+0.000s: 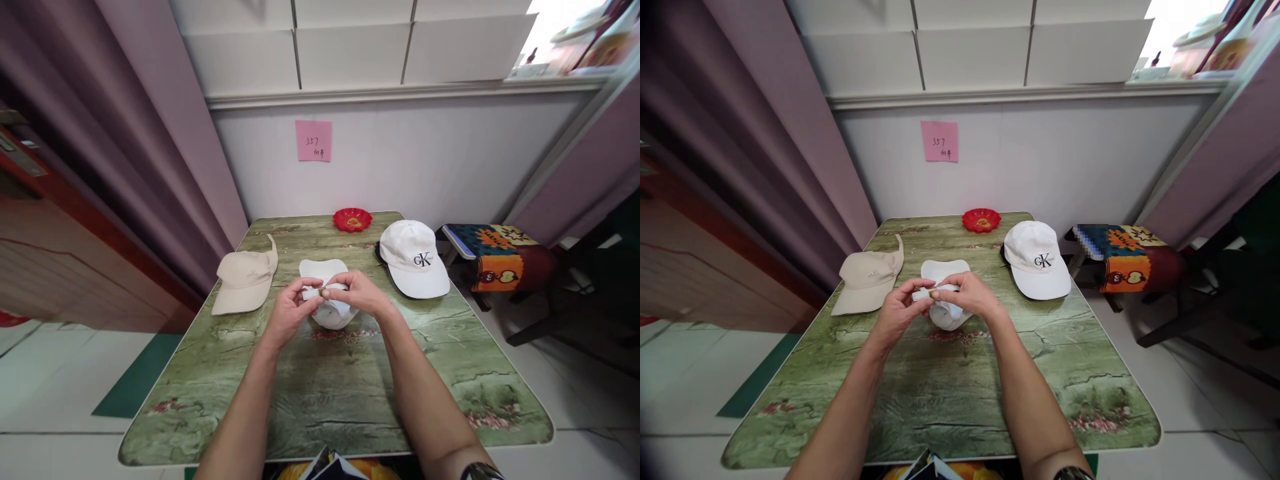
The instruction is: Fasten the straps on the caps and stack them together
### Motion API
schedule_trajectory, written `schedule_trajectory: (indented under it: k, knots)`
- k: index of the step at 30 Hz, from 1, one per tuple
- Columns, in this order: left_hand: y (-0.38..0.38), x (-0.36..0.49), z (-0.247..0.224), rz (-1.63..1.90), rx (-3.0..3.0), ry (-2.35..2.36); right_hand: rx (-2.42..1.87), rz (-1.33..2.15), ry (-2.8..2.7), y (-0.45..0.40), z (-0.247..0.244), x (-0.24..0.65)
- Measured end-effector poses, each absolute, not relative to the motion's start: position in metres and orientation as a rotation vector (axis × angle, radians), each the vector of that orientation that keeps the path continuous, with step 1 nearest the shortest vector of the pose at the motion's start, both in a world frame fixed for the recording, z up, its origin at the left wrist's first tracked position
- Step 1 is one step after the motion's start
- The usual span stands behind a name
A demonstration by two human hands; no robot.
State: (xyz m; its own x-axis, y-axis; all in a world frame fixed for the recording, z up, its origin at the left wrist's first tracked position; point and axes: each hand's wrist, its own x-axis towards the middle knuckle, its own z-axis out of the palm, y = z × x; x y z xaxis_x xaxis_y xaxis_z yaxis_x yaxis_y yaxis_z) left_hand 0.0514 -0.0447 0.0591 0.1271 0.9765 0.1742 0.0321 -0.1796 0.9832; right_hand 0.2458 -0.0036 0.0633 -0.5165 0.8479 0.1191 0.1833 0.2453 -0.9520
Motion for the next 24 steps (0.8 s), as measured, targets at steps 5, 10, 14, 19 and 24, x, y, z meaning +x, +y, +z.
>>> schedule_trajectory:
  k: [5,10,14,19,24]
  knots:
    - [-0.041,0.044,0.059,1.089,1.45,1.071,-0.998,1.32,-1.795,-0.005,0.064,0.245]
    - [-0.039,0.039,0.054,1.011,1.492,1.138,-0.995,1.325,-1.775,-0.008,0.062,0.244]
    - [-0.038,0.044,0.051,1.11,1.412,1.1,-0.971,1.306,-1.725,-0.009,0.054,0.243]
    - [-0.036,0.046,0.052,1.095,1.366,1.086,-0.993,1.242,-1.669,-0.011,0.045,0.242]
    - [-0.033,0.045,0.054,1.032,1.356,1.093,-1.065,1.167,-1.706,-0.01,0.045,0.24]
